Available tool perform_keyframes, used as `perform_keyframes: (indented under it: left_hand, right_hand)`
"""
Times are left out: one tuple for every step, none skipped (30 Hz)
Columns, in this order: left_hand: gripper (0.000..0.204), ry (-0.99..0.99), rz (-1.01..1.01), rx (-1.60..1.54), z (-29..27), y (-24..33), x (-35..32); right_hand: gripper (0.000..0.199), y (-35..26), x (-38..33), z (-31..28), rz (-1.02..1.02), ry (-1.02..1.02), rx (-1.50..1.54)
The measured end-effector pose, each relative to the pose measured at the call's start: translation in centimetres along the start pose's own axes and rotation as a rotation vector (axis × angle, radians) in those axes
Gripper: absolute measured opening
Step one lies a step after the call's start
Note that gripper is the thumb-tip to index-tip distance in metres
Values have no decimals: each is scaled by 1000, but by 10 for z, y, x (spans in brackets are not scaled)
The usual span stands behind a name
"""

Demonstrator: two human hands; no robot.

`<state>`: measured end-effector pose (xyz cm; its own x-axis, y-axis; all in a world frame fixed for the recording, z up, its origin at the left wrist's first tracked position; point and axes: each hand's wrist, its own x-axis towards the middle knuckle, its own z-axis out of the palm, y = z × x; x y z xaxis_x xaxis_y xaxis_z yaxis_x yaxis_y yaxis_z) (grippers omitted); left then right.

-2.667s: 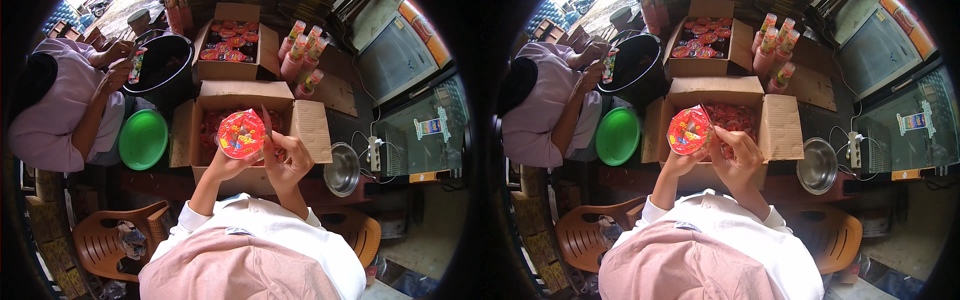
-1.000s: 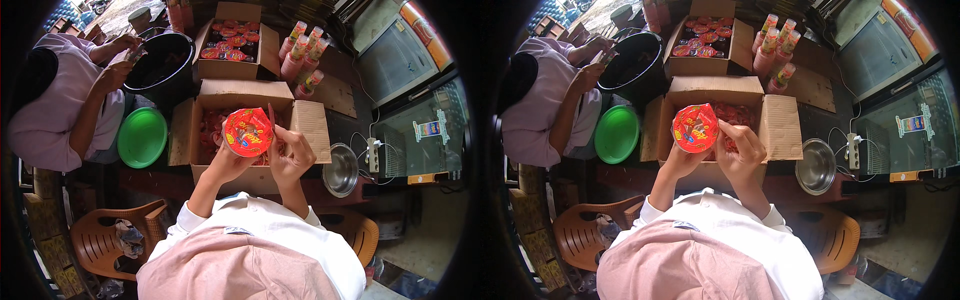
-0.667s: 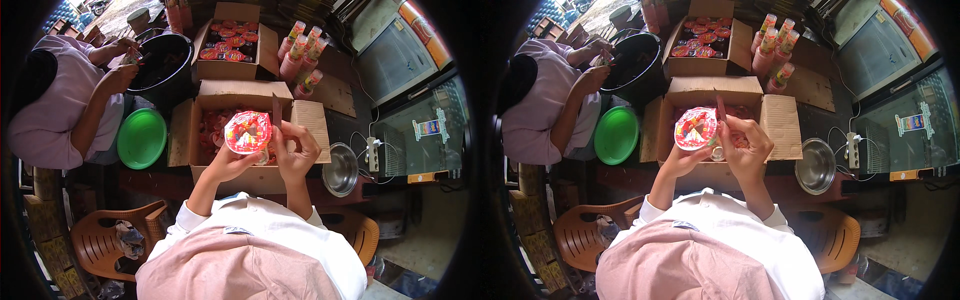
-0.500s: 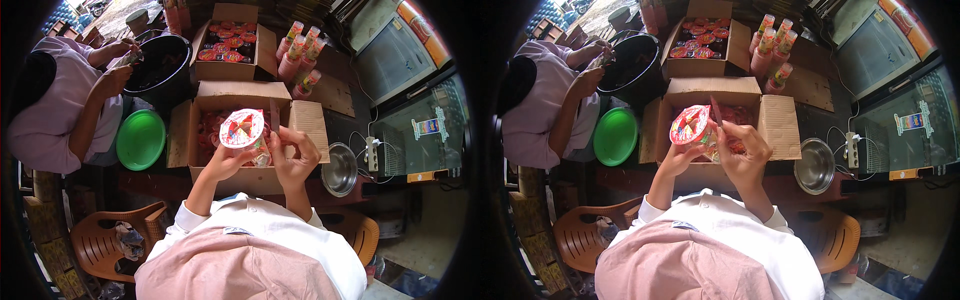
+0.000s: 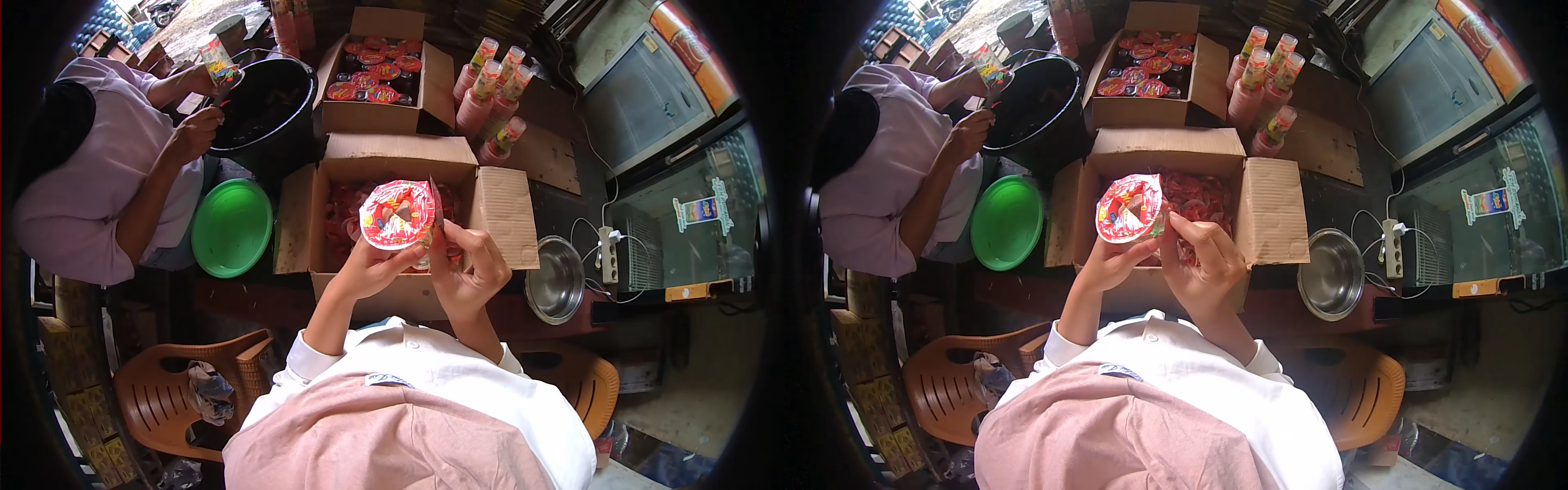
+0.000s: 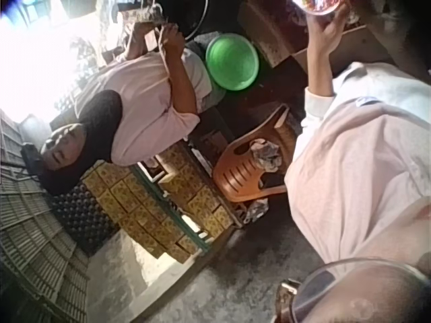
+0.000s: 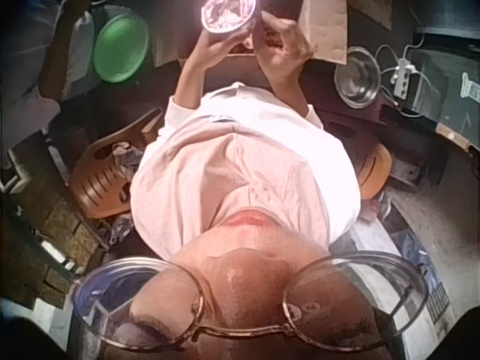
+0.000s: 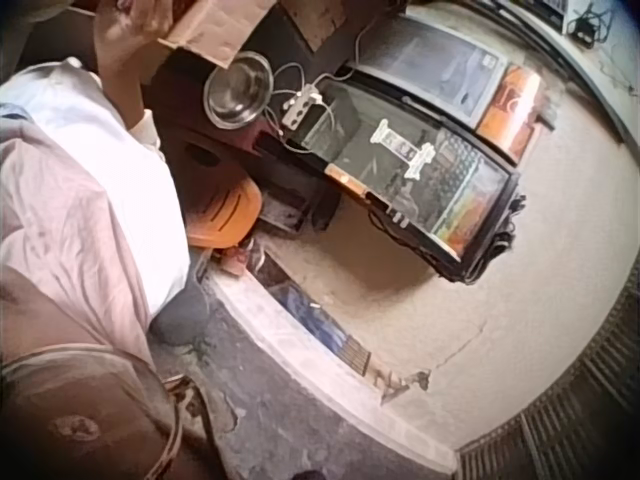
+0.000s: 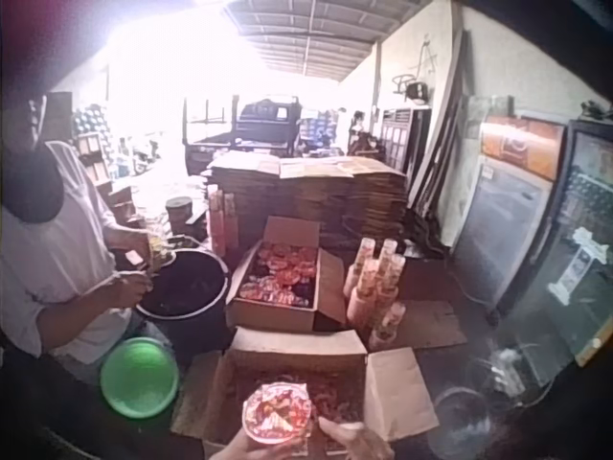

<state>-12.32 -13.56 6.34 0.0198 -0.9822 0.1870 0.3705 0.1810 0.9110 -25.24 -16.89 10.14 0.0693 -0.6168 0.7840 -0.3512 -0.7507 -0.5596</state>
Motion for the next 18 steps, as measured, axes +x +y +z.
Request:
perform_keyframes:
  left_hand:
    - [33, -3, -3, 36, -1, 0, -1]
    - [32, -7, -7, 72, -2, -1, -1]
    - [32, -6, -7, 72, -2, -1, -1]
    - [32, -8, 37, 123, -2, -1, 0]
    - [33, -10, 80, 173, -2, -2, 1]
    - [33, -10, 80, 173, -3, -4, 0]
    - [35, -33, 70, 201, -6, -6, 0]
    - [38, -56, 59, 229, -8, -7, -1]
    - [38, -57, 59, 228, -8, -8, -1]
    - [38, -71, 111, 272, -8, -8, 0]
    - [38, -85, 163, 316, -9, -8, -1]
    - [38, -87, 163, 315, -10, -8, -1]
    - [38, -91, 132, 342, -12, -9, -1]
    - [37, -93, 117, 355, -12, -9, -1]
    - [37, -93, 102, 370, -13, -8, -1]
    - [36, -97, 128, 398, -13, -6, 0]
    - [35, -99, 142, 413, -12, -4, 0]
    - [35, -102, 155, 426, -12, -2, 1]
  right_hand:
    - [21, 0, 0, 1, -10, 11, -16]
    - [20, 1, 0, 2, -21, 22, -33]
    - [20, 1, 0, 2, -21, 21, -33]
    - [19, 2, 0, 3, -16, 24, -39]
    - [19, 2, 0, 3, -11, 28, -45]
    - [19, 1, 1, 4, -11, 28, -45]
    - [18, -1, 3, 5, -23, 28, -51]
    - [17, -2, 4, 5, -36, 30, -58]
    - [17, -2, 4, 4, -36, 30, -59]
    - [21, -2, 4, 4, -8, 10, -56]
    - [26, -2, 4, 3, 20, -9, -53]
    - [26, -1, 4, 3, 20, -8, -55]
    - [26, 1, 5, 2, 23, -10, -40]
    - [27, 1, 5, 2, 26, -11, -25]
    - [27, 1, 5, 2, 25, -12, -23]
    - [27, 1, 5, 2, 40, -16, -15]
    - [27, 0, 5, 3, 54, -19, -7]
    - [27, 1, 6, 2, 55, -19, -7]
